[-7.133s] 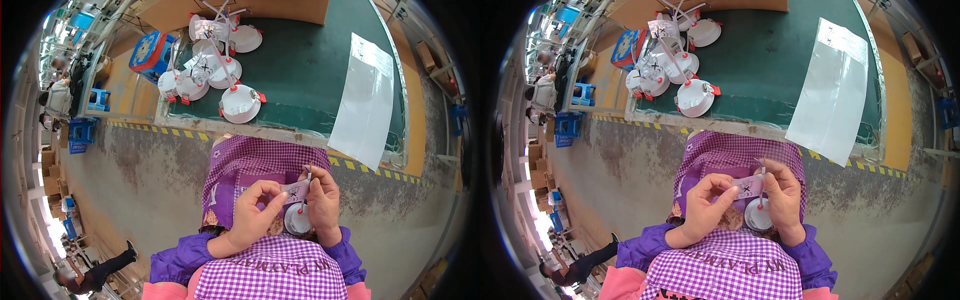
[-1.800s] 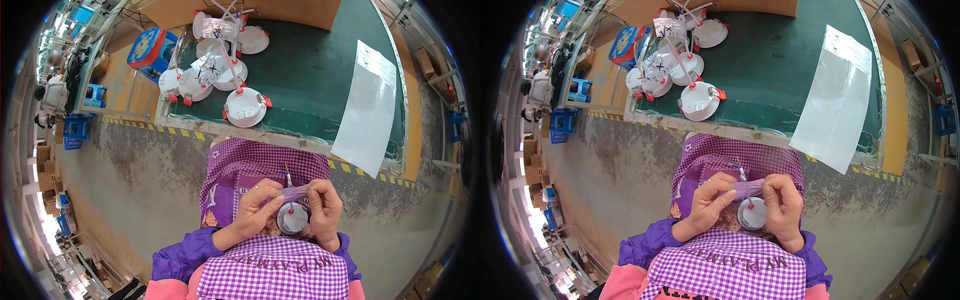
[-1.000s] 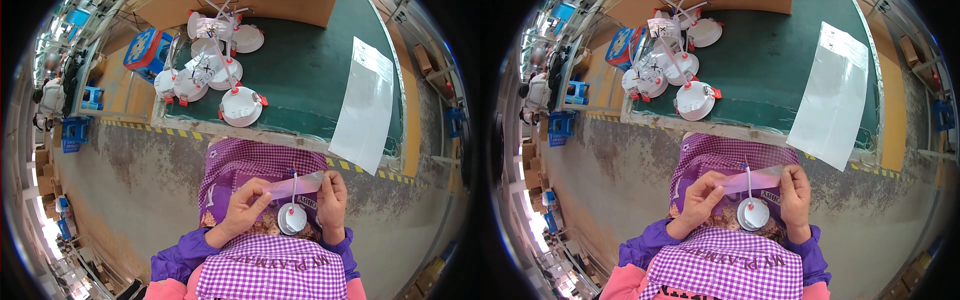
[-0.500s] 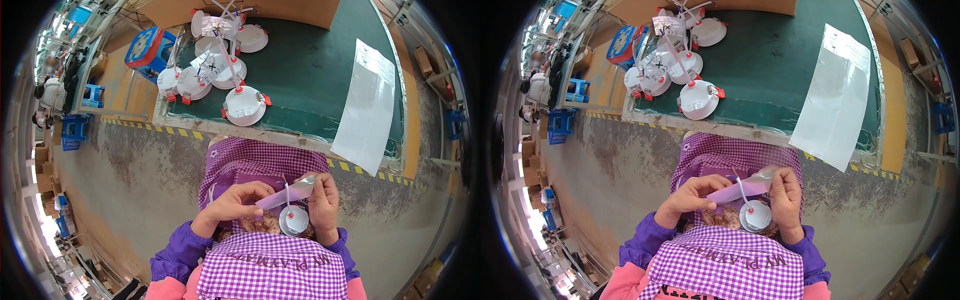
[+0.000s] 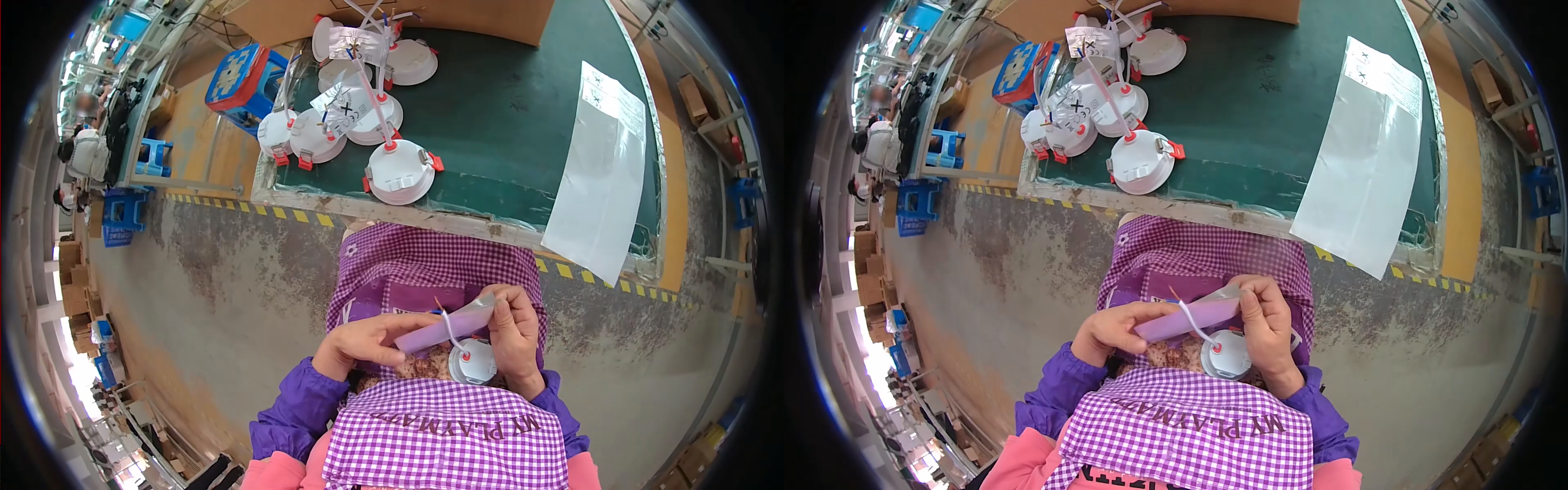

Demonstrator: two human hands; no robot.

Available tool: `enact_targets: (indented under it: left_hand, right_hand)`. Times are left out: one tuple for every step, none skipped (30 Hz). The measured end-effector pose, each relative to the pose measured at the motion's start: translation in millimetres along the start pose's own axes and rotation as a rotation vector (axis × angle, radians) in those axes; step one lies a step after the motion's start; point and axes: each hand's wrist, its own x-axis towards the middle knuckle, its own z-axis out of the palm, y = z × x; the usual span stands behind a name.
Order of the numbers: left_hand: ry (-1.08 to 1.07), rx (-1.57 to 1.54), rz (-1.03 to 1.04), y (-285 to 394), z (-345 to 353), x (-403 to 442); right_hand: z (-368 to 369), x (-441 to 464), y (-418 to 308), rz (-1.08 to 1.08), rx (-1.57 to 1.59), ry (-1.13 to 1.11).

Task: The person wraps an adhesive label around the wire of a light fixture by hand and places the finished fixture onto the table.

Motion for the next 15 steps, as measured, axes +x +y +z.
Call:
enact_targets:
  left_hand:
    - [-0.026, -0.008, 0.061, -3.4, -1.4, -1.8]
    - [-0.052, -0.016, 0.122, -9.8, -4.3, -3.6]
    - [-0.078, -0.024, 0.184, -7.7, -2.9, -3.0]
    - [-0.008, -0.034, 0.154, -4.2, 1.2, -3.4]
    - [0.062, -0.044, 0.125, 0.7, 7.9, -4.2]
    - [0.133, -0.054, 0.095, 4.9, 13.2, -3.5]
    - [0.139, 0.012, 0.032, 4.8, 12.7, -0.7]
    - [0.145, 0.078, -0.03, 4.7, 10.6, 4.8]
    - [0.15, 0.145, -0.089, 2.6, 9.2, 11.3]
    - [0.244, 0.122, -0.049, -5.3, 10.9, 19.1]
    - [0.219, 0.017, 0.032, -7.3, 13.8, 25.9]
    - [0.192, -0.089, 0.113, -3.0, 19.5, 33.3]
    - [0.163, -0.195, 0.192, -1.1, 23.2, 39.9]
    - [0.163, -0.202, 0.182, -7.5, 22.3, 45.6]
    - [0.166, -0.209, 0.173, -14.3, 20.7, 50.7]
  right_hand:
    - [1.6, 0.5, -1.0, 0.016, 0.043, 0.019]
    - [4.5, 1.5, -3.1, 0.032, 0.087, 0.038]
    - [6.2, 2.1, -4.2, 0.048, 0.13, 0.057]
    - [5.0, 1.2, -3.5, 0.04, 0.087, 0.034]
    - [2.9, -0.6, -2.1, 0.033, 0.044, 0.01]
    - [1.8, -1.8, -0.3, 0.027, 0.001, -0.013]
    - [2.1, -1.9, 0.9, 0.021, 0.014, 0.001]
    - [2.3, -1.5, 1.4, 0.015, 0.025, 0.014]
    - [2.2, -0.5, 1.3, 0.008, 0.035, 0.025]
    - [2.6, 0.0, 0.7, 0.01, 0.059, 0.028]
    - [3.0, -0.4, -0.1, 0.013, 0.081, 0.033]
    - [2.9, -1.3, -1.4, 0.015, 0.103, 0.04]
    - [2.5, -2.0, -3.1, 0.018, 0.106, 0.053]
    - [2.4, -2.7, -5.0, 0.022, 0.11, 0.066]
    - [2.1, -3.4, -5.9, 0.026, 0.115, 0.077]
